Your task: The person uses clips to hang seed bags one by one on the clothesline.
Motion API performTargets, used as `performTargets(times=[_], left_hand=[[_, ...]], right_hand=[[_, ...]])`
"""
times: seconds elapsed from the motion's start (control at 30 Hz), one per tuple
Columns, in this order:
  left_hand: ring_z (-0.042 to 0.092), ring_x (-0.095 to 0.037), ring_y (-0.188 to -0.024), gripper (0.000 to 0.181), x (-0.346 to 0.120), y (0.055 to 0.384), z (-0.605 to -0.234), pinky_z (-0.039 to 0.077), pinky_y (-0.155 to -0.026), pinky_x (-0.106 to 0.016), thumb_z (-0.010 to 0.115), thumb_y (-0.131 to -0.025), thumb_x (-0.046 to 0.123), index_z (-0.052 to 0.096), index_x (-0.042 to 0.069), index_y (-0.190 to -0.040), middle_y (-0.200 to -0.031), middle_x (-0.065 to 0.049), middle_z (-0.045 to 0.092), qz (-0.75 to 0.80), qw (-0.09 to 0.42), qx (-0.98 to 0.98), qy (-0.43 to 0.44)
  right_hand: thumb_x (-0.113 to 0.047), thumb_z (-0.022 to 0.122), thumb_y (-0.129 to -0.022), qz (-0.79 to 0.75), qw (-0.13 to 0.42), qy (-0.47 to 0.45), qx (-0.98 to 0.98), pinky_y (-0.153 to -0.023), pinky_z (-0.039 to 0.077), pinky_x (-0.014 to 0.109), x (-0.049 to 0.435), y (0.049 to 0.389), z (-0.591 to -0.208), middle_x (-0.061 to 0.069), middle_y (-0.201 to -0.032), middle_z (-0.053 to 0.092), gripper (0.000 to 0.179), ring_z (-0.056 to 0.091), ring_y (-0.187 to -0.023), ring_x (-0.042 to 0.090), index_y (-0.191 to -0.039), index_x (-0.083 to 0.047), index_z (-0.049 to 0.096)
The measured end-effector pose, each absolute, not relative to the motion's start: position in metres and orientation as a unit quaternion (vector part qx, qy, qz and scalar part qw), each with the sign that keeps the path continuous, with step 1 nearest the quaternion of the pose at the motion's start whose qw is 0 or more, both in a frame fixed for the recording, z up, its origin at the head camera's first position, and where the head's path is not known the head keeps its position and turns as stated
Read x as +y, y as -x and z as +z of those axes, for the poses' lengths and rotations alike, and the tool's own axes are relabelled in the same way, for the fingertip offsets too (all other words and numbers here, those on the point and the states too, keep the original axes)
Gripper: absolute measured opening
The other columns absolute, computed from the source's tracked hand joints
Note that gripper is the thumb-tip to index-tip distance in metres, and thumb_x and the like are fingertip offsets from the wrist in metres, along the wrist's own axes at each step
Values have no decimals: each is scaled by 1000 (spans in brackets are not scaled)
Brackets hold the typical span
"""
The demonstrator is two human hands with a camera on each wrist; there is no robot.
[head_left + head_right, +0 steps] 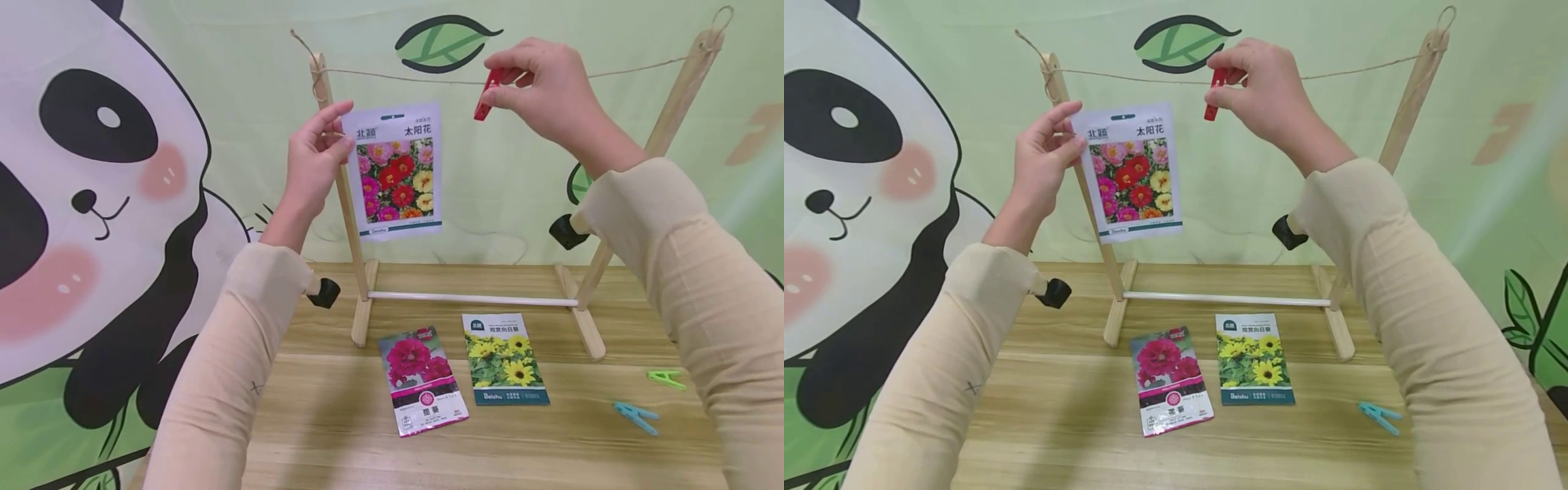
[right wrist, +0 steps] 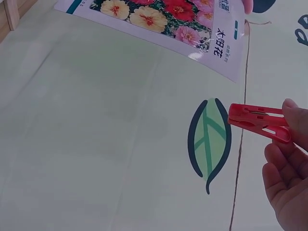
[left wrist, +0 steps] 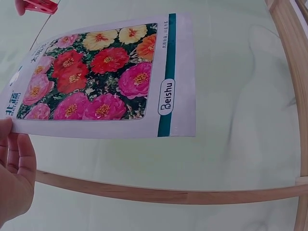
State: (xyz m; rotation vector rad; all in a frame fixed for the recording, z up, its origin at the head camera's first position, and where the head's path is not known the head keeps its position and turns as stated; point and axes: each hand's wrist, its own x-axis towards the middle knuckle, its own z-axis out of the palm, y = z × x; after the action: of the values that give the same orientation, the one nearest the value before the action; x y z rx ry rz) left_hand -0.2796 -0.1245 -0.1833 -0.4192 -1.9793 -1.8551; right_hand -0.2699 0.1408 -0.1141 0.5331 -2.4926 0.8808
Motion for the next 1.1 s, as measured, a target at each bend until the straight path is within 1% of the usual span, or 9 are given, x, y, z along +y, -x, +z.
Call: performTargets(times=[0.2,0.43,0.7,0.93,1.1], left_hand=[[48,-14,-79,37,-123,280,-181,44,-69,-21,50,-86,-1,56,15,-119,-92,0,46,-660,200,-709,150],[48,-14,-79,37,-122,279,-179,43,-68,-22,50,-86,-2,55,13,-120,-91,0,46,-659,200,-709,151],[48,-14,-80,37,-120,280,-178,44,-69,-22,50,-86,0,56,14,-120,-92,0,46,-651,205,-715,149],[48,-14,-81,37,-119,281,-177,44,-70,-21,50,-86,0,55,15,-120,-93,0,46,-649,205,-718,147],[48,-14,-81,37,-118,283,-177,44,-70,-21,50,-87,1,55,16,-120,-93,1,46,-647,205,-719,148]], right_hand=[[-27,59,-83,322,220,-189,-901,-79,40,17,139,269,-112,1,-104,53,41,46,-91,9,-120,-11,56],[-26,60,-83,334,219,-184,-898,-77,41,17,137,269,-111,-2,-101,52,40,46,-88,8,-119,-12,56],[-27,59,-83,333,225,-182,-898,-78,40,17,136,270,-109,0,-104,53,40,46,-89,8,-120,-12,56],[-25,61,-82,349,223,-188,-891,-75,40,16,136,271,-108,-3,-100,53,39,46,-86,6,-118,-10,57],[-27,61,-82,351,223,-189,-889,-75,40,16,135,272,-107,-2,-101,54,40,46,-87,7,-118,-11,57]])
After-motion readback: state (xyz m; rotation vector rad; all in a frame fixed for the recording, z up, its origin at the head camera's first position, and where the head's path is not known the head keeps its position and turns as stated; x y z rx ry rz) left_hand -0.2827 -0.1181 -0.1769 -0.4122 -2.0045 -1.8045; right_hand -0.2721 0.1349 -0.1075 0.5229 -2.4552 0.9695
